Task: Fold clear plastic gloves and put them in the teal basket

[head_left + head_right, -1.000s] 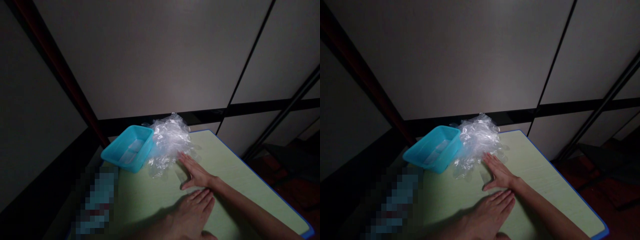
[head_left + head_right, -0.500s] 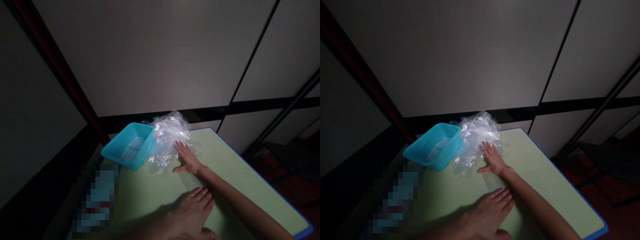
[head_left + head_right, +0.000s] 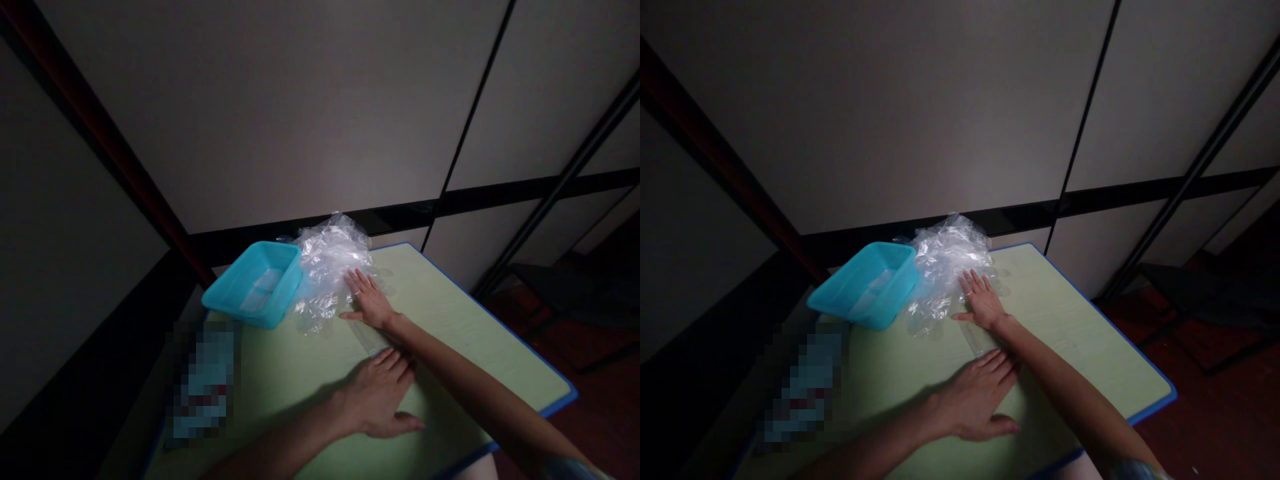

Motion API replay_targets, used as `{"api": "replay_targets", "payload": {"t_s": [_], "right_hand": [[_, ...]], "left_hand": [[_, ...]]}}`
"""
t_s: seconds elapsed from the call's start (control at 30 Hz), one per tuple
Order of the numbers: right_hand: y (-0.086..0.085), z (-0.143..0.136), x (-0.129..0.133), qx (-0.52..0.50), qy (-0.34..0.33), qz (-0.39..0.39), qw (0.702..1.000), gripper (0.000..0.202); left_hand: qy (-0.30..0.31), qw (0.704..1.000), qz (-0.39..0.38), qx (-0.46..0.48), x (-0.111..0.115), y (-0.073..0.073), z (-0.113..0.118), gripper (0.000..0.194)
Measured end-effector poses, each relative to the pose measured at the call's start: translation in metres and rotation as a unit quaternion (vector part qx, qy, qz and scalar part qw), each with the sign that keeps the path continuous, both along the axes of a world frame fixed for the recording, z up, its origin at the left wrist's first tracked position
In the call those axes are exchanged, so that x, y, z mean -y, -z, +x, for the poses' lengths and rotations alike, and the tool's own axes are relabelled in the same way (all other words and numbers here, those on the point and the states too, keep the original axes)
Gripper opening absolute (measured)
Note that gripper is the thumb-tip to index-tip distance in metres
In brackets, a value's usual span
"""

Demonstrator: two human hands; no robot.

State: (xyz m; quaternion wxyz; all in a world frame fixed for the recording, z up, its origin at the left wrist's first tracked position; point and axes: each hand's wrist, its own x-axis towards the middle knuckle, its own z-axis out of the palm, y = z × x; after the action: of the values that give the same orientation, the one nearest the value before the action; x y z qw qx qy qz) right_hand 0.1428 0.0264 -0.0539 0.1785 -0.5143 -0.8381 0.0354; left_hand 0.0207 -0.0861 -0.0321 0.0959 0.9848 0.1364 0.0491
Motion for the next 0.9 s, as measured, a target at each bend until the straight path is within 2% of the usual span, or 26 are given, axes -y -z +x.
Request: {"api": "replay_targets", "payload": {"t_s": [0.1,0.2,0.33,0.43,0.57,0.67,0.77,0.9], "right_hand": [[-0.011,0.005,0.006,0.005,-0.025,-0.014,1.0,0.08],[-0.028,0.024,0.019,0.014,-0.061,-0.031,0.998,0.066],[-0.052,0.061,0.049,0.022,-0.082,-0.045,0.995,0.05],[-0.06,0.084,0.077,0.023,-0.089,-0.058,0.994,0.035],[-0.058,0.1,0.108,0.034,-0.103,-0.071,0.992,0.027],[-0.05,0.102,0.121,0.064,-0.089,-0.026,0.994,0.025],[-0.041,0.099,0.128,0.101,-0.082,0.029,0.991,0.029],[-0.031,0.093,0.132,0.117,-0.107,0.053,0.986,0.033]], "left_hand": [[0.001,1.0,0.006,0.001,0.0,0.0,0.0,0.072],[0.007,1.0,0.005,0.0,0.0,-0.002,-0.002,0.074],[0.013,1.0,-0.002,-0.003,-0.001,-0.004,-0.004,0.073],[0.013,1.0,-0.011,-0.006,-0.003,0.002,-0.003,0.074],[0.011,1.0,-0.015,-0.002,-0.004,0.01,0.001,0.076],[-0.01,0.999,-0.031,0.005,-0.004,0.01,0.002,0.089],[-0.066,0.995,-0.062,0.033,-0.003,0.004,-0.004,0.097],[-0.109,0.988,-0.079,0.074,0.0,-0.002,-0.023,0.064]]}}
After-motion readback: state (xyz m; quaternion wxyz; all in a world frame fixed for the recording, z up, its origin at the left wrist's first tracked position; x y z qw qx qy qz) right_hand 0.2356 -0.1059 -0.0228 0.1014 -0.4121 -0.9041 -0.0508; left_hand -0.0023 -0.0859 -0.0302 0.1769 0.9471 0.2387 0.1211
